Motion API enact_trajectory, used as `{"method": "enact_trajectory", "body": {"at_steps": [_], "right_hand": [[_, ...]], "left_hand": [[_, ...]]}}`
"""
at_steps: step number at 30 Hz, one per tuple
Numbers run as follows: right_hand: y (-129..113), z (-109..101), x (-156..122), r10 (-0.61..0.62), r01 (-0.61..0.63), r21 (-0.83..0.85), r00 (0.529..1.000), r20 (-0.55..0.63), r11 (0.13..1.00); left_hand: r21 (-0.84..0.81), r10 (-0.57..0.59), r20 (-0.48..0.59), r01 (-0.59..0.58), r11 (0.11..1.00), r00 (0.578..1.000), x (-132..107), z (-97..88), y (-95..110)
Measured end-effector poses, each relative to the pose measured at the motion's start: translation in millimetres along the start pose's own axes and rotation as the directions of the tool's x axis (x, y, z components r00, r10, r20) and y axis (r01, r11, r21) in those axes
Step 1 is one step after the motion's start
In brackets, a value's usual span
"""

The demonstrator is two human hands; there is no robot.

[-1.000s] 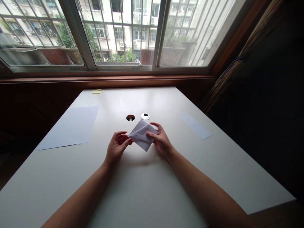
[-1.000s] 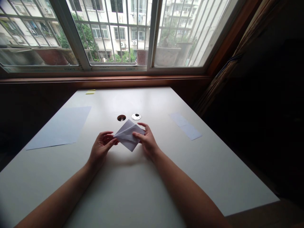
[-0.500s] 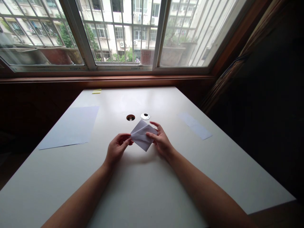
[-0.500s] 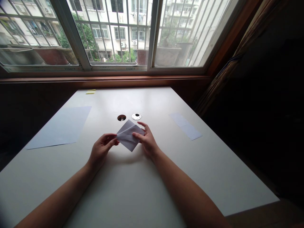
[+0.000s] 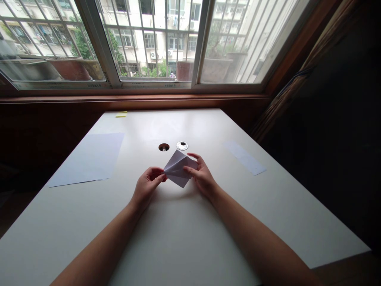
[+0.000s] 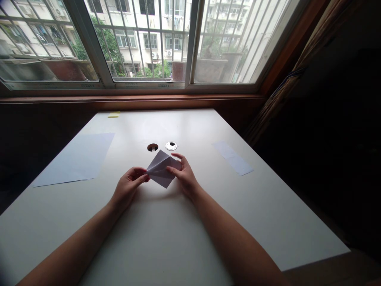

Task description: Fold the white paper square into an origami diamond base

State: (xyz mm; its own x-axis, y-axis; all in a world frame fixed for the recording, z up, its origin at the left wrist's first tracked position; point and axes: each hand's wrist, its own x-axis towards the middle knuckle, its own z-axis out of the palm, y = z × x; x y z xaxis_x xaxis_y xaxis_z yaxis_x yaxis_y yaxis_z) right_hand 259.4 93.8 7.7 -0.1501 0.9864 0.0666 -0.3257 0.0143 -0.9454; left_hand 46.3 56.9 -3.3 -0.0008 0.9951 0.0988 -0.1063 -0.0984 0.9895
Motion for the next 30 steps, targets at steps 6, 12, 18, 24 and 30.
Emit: {"method": "enact_trajectory", "body": {"at_steps": [6,12,18,24,30], "right_hand": [[-0.3,0.2,-1.2,-0.025,0.026,-0.051,1.000,0.009,0.998],[-1.5,0.7,-3.1,-0.063,0.061,-0.101,0.998,-0.012,0.993],[-3.1,1.1,-4.4,-0.060,0.059,-0.114,0.998,-0.003,0.992],[-1.3,-0.6,-4.5,-0.047,0.047,-0.094,0.999,0.004,0.994],[5.7,-4.3,-1.8,-0.043,0.040,-0.090,0.999,-0.027,0.995]], "left_hand": [[0.099,-0.005,-0.012,0.006,0.995,1.000,-1.7,0.7,2.4],[0.112,-0.047,0.009,0.046,0.993,0.999,-3.0,1.4,5.0],[0.105,-0.041,0.033,0.037,0.994,0.999,-2.0,2.7,5.5],[0.038,-0.052,0.053,0.050,0.998,0.997,-2.1,2.6,4.5],[0.018,-0.072,0.078,0.071,0.997,0.994,-3.4,3.1,8.4]]}}
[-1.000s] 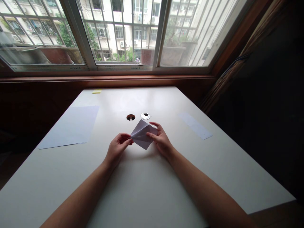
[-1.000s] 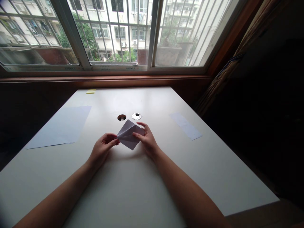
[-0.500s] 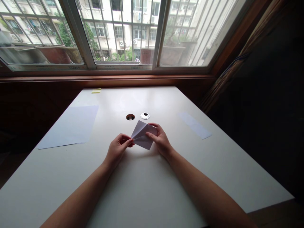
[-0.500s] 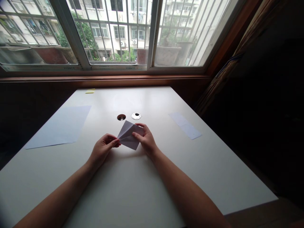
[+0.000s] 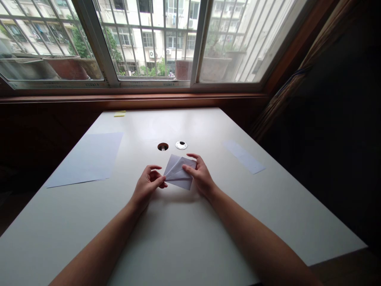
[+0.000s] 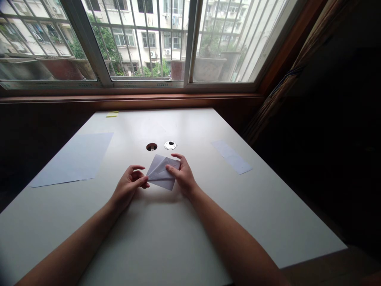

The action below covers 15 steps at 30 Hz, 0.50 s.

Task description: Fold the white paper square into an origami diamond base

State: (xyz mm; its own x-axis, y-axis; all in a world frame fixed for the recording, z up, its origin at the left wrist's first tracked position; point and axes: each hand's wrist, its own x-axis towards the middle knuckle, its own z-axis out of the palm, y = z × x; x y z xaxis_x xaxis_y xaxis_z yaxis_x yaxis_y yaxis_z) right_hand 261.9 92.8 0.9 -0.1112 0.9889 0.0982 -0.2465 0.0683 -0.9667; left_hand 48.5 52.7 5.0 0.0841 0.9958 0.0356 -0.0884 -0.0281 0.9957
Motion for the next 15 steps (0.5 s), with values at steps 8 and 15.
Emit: {"method": "enact_trajectory", "body": {"at_steps": [8,15], "right_hand": [[4.9,-4.1,2.3,0.034,-0.035,0.019,0.999,0.022,0.999],[5.9,-5.0,3.6,0.050,-0.051,0.045,0.999,0.022,0.998]], "left_hand": [[-0.005,-0.026,0.070,0.026,1.000,0.997,-3.4,-0.4,4.3],[-0.056,-0.063,0.104,0.069,0.996,0.993,-4.1,0.2,5.5]]}}
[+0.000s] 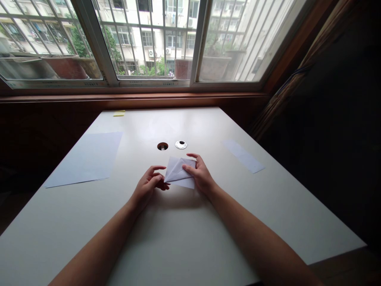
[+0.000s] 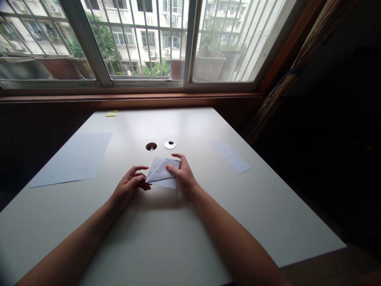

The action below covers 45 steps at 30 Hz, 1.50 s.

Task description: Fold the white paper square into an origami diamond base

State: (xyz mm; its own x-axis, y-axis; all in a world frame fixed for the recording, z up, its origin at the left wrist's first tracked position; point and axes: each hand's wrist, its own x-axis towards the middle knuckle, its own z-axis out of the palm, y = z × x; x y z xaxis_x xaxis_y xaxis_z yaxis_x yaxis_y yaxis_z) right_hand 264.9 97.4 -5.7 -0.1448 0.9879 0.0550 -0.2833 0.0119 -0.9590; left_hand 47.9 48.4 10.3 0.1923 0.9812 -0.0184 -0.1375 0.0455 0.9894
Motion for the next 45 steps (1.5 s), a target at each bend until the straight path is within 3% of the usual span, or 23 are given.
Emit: {"method": "enact_trajectory", "body": {"at_steps": [13,22,27,45], "right_hand": [[1.9,-0.7,2.0,0.000,0.000,0.001,1.000,-0.012,1.000],[1.6,0.3,1.6,0.008,-0.008,0.001,1.000,0.008,1.000],[2.5,0.1,2.4,0.010,-0.010,0.015,1.000,0.007,1.000],[1.1,0.0,2.1,0.010,-0.010,0.000,1.000,0.022,1.000]], "left_hand": [[0.099,0.049,0.173,-0.067,0.993,0.984,0.8,-4.0,-3.6],[0.039,0.044,0.144,-0.050,0.998,0.989,-1.4,-2.1,-1.3],[-0.025,0.069,0.181,-0.066,0.998,0.981,-2.5,-3.4,-2.0],[0.017,0.060,0.239,-0.066,0.998,0.969,-1.4,-6.9,-2.4]]}}
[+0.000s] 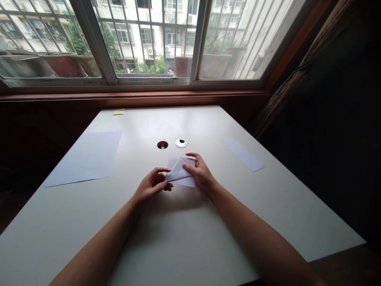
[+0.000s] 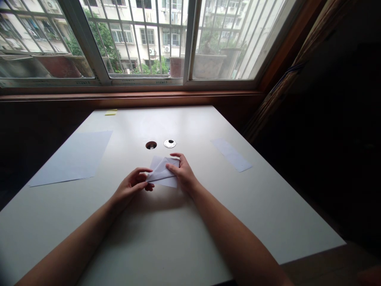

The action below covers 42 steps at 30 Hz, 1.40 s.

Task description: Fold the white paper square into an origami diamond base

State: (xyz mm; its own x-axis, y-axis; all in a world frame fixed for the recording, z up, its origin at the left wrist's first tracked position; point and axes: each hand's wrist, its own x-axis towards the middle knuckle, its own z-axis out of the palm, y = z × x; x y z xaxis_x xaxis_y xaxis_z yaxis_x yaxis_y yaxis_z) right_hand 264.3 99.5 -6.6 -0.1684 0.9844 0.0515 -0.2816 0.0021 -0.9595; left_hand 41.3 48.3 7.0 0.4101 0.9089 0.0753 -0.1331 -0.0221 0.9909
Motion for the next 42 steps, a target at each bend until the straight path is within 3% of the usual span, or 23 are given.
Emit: {"method": "enact_trajectory", "body": {"at_steps": [17,24,31,36,42], "right_hand": [[-2.3,1.7,-1.2,0.016,-0.016,0.020,1.000,0.007,1.000],[-10.8,4.6,-6.4,0.039,-0.040,0.014,0.996,0.085,0.999],[-11.3,5.7,-6.7,0.036,-0.036,-0.004,0.997,0.069,0.999],[-11.2,2.2,-4.7,0.029,-0.028,-0.024,0.999,0.041,0.999],[-12.0,-3.3,-0.9,0.111,-0.104,-0.068,0.988,0.107,0.992]], "left_hand": [[0.056,-0.004,-0.009,0.005,0.998,1.000,-1.4,2.9,2.1],[0.012,-0.026,-0.077,0.027,1.000,0.997,3.5,4.3,-6.1],[0.024,-0.016,-0.148,0.020,1.000,0.989,3.9,8.1,-2.3],[0.011,-0.049,-0.086,0.050,0.999,0.995,4.0,5.9,-1.5],[0.012,-0.078,0.019,0.077,0.997,0.997,1.9,3.5,-2.5]]}}
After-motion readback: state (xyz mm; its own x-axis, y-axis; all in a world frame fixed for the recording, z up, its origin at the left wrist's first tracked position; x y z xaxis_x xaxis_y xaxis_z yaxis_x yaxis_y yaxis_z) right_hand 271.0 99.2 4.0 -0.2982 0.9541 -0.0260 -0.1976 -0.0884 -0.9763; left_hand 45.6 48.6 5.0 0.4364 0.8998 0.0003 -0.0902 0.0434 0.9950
